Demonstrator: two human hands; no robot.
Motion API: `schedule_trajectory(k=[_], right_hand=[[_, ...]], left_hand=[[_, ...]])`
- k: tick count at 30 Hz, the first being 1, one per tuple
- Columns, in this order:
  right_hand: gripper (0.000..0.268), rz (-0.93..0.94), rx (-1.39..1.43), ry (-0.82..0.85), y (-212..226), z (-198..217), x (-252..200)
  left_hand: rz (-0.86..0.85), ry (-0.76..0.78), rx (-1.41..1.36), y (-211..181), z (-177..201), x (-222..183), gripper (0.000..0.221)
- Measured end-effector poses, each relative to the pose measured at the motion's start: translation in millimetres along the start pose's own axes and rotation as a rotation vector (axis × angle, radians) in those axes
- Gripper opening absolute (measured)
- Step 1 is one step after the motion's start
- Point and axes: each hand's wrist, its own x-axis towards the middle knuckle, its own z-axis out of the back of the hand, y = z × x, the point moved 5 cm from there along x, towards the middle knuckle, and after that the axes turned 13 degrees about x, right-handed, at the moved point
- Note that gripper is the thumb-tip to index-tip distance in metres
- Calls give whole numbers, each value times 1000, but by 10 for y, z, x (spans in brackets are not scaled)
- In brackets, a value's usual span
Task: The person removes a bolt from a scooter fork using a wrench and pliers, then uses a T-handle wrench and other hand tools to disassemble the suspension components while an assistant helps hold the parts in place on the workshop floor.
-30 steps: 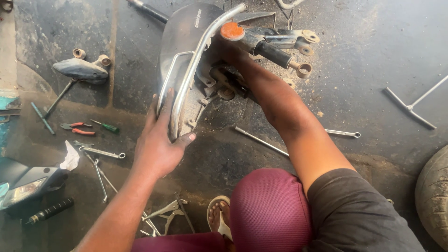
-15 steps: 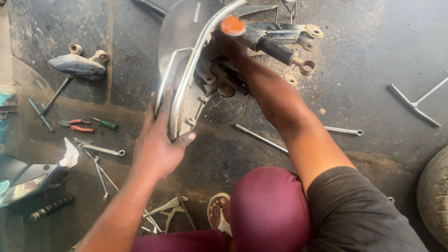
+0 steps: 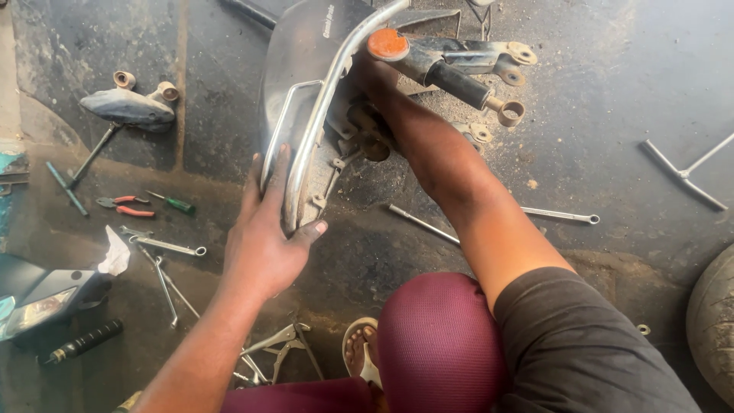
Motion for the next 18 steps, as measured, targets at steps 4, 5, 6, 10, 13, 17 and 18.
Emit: schedule_trajectory(k=[4,5,6,10,13,17,18], right_hand=[[25,50,36,50,3,25,50],[25,57,34,64,-15,14,22],[25,58,30,73,-36,12,4],[25,59,12,82,-52,23,-27],[26,28,6,57,-36,22,-40],[26,-17,9,22,2,21,-40],[26,-27,9,17,18,13,-46]], left_hand=[[13,25,11,9,31,11,117],[9,28,11,15,25,16,117],[5,30,10,23,14,10,117],[-16,-14,-16,17,15,-10,112],[-5,-13,-11,7,8,-5,112],[-18,-31,-13,-3,4,-15,111],[-21,-35,-13,-1,5,-15,111]])
